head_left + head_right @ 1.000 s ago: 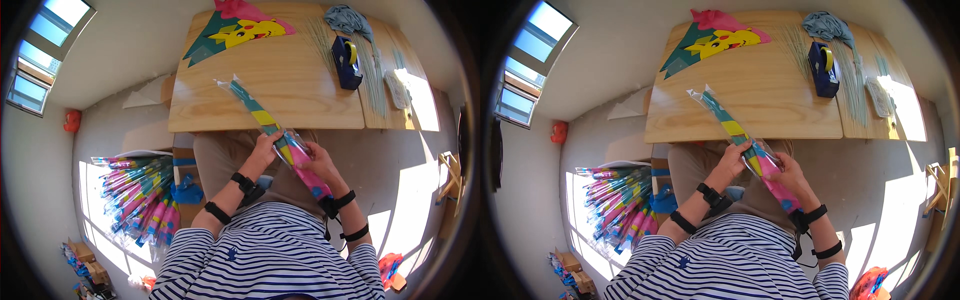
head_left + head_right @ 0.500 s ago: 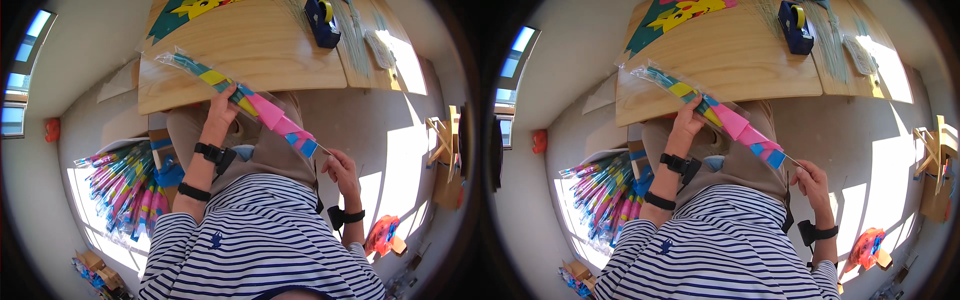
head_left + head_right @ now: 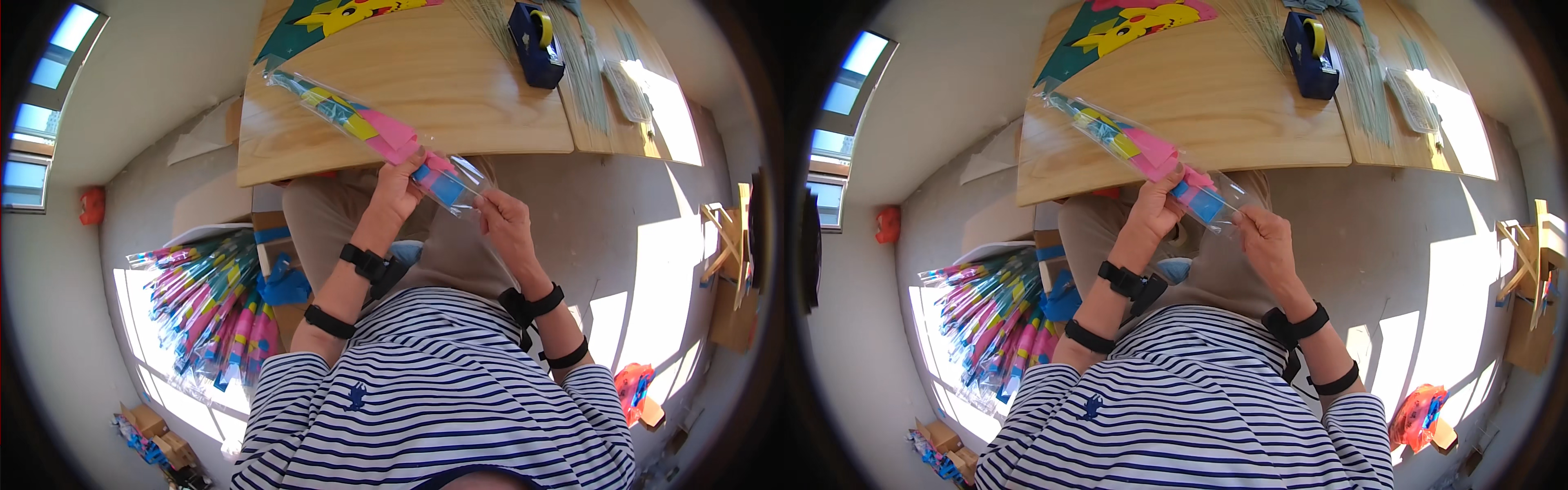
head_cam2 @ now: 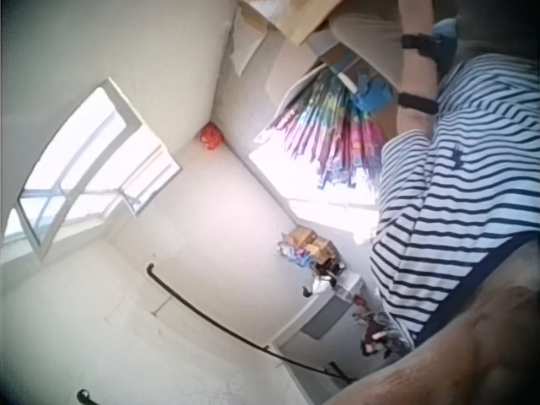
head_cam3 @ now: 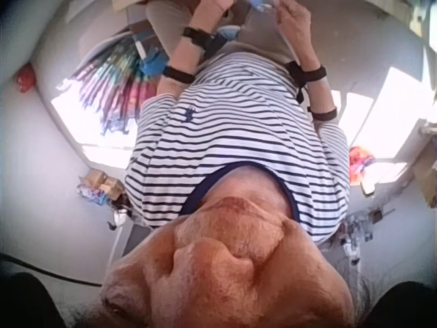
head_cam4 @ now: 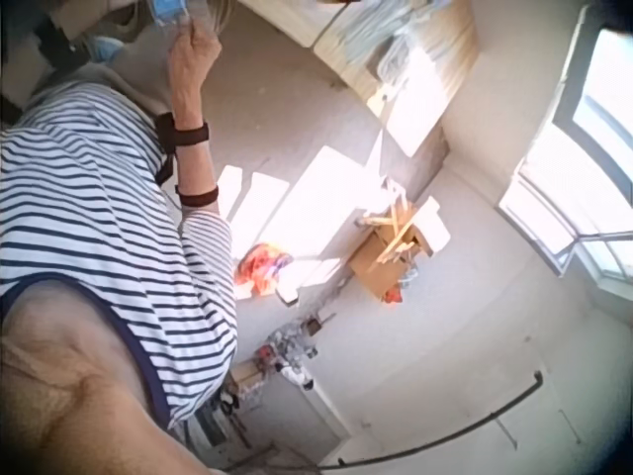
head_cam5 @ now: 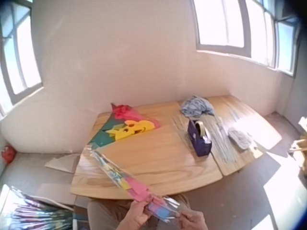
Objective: Assembling a colorful plastic kite at a wooden table.
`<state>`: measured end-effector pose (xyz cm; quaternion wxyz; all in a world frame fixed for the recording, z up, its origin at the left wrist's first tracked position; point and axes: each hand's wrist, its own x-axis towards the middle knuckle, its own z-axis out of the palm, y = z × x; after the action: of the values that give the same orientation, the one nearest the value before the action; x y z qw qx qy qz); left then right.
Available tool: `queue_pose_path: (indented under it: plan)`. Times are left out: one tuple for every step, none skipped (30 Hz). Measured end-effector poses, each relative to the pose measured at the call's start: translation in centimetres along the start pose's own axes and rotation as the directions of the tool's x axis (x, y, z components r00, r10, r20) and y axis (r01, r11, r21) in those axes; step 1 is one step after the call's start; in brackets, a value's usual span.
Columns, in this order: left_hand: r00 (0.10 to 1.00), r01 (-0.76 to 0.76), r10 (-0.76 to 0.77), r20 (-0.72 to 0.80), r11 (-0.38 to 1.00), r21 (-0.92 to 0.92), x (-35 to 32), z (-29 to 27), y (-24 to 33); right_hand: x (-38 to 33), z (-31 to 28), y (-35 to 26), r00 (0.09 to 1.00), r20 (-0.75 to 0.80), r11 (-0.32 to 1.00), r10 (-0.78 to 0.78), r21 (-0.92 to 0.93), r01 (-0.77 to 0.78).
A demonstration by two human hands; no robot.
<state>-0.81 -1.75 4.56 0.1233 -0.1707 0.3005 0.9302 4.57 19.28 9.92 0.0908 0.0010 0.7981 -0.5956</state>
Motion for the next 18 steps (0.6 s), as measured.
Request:
queue_pose_path:
  plan:
    - [1.0,0.015,-0.015,-0.002,1.0,-0.007,-0.1,0.2,-0.1,0.7,0.8,-0.4,1.0,-0.006,1.0,-0.006,-0.009,0.006]
    - [1.0,0.03,-0.03,-0.003,0.999,-0.014,-0.3,0.5,-0.4,1.2,1.3,-0.7,1.0,-0.012,1.0,-0.012,-0.018,0.012]
    - [0.999,0.036,-0.036,-0.004,0.999,-0.018,-0.3,0.8,-0.4,1.9,1.8,-0.5,0.998,-0.031,0.996,-0.051,-0.079,0.048]
    - [1.0,0.011,-0.011,-0.02,0.999,-0.035,-0.3,1.1,-0.4,2.6,2.4,0.0,0.995,-0.047,0.987,-0.091,-0.138,0.084]
    - [0.999,0.014,-0.015,-0.042,1.0,-0.026,-0.3,1.2,-0.1,3.1,2.7,0.3,0.989,-0.062,0.973,-0.132,-0.196,0.118]
    - [0.998,0.022,-0.023,-0.065,0.999,-0.023,-0.3,1.3,-0.1,3.4,2.9,0.1,0.99,-0.062,0.973,-0.123,-0.202,0.109]
    - [0.996,0.03,-0.032,-0.088,0.999,-0.02,-0.2,1.3,0.1,3.6,3.1,-0.1,0.991,-0.063,0.973,-0.114,-0.207,0.099]
    - [0.996,0.019,-0.02,-0.082,1.0,-0.012,0.0,1.4,0.3,3.8,3.3,-0.3,0.992,-0.065,0.973,-0.105,-0.212,0.089]
    - [0.997,0.024,-0.025,-0.077,1.0,-0.008,0.2,1.1,0.3,3.9,3.4,-0.2,0.993,-0.057,0.975,-0.101,-0.205,0.087]
    - [0.997,0.029,-0.03,-0.071,1.0,-0.003,0.4,0.7,0.4,4.2,3.6,0.0,0.994,-0.05,0.977,-0.097,-0.198,0.085]
    - [0.997,0.035,-0.035,-0.065,0.999,0.002,0.6,0.3,0.5,4.3,3.7,0.2,0.995,-0.043,0.978,-0.093,-0.19,0.083]
    - [0.997,0.041,-0.041,-0.064,0.999,0.002,0.7,0.3,0.6,4.4,3.7,0.4,0.995,-0.04,0.977,-0.093,-0.199,0.083]
    - [0.997,0.048,-0.048,-0.063,0.999,0.002,0.8,0.2,0.6,4.5,3.7,0.5,0.995,-0.037,0.975,-0.093,-0.207,0.083]
    - [0.997,0.055,-0.055,-0.062,0.998,0.002,0.8,0.2,0.6,4.4,3.7,0.6,0.995,-0.035,0.973,-0.093,-0.215,0.083]
    - [0.997,0.059,-0.059,-0.042,0.998,0.005,1.0,-0.3,0.5,4.1,3.4,0.2,0.997,-0.03,0.985,-0.068,-0.162,0.062]
    - [0.998,0.059,-0.059,-0.024,0.998,0.006,1.1,-0.7,0.4,3.6,2.9,-0.8,0.999,-0.018,0.993,-0.044,-0.108,0.042]
    - [0.998,0.059,-0.059,-0.006,0.998,0.008,1.2,-1.1,0.2,3.2,2.6,-1.2,1.0,-0.005,0.998,-0.021,-0.055,0.021]
    - [0.998,0.067,-0.067,-0.012,0.998,-0.006,1.3,-1.0,-0.1,2.9,2.2,-0.8,0.999,-0.033,0.999,-0.025,-0.038,0.024]
